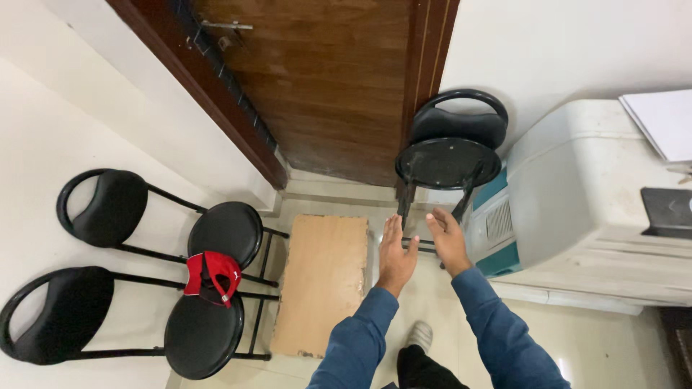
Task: The person assembles a white plastic cooler by attaching its lid and handle, then reattaching the lid. They also move a black chair and a piece of cardboard to clear space.
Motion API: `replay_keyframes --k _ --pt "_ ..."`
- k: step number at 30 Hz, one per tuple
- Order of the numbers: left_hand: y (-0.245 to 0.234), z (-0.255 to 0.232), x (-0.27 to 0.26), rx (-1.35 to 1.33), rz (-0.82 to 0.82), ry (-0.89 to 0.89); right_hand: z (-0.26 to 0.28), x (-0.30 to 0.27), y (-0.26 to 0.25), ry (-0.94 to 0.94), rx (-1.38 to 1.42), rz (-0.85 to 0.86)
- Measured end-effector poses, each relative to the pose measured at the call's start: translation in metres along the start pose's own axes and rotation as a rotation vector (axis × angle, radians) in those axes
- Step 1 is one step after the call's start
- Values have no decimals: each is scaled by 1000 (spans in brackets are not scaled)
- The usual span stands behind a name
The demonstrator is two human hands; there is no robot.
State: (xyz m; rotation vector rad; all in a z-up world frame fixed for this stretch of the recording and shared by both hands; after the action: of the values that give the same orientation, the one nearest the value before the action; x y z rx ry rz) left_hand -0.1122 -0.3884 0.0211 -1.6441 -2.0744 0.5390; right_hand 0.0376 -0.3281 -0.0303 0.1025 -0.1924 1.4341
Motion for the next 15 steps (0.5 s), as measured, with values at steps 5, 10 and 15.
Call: replay_keyframes --k 5,10,15 --pt "-49 35 -73 -28 13 20 20 -85 22 34 -16 -37" --pt "-90 58 -146 6 20 -32 37 -165 36 63 0 -62" --pt "-118 70 -202 4 -1 -55 36 -222 43 43 -30 -23"
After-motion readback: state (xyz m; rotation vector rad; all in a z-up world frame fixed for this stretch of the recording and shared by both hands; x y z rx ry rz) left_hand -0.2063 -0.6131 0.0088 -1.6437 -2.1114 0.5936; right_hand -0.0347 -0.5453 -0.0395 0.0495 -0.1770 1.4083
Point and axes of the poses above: each hand's wrist, its own x-axis towards the middle knuckle, its own y-axis out of the palm, z = x × y, the point moved 1 cm from there along x, towards the middle knuckle, and after that the axes turned 13 degrees about -y, right-handed, at the moved point
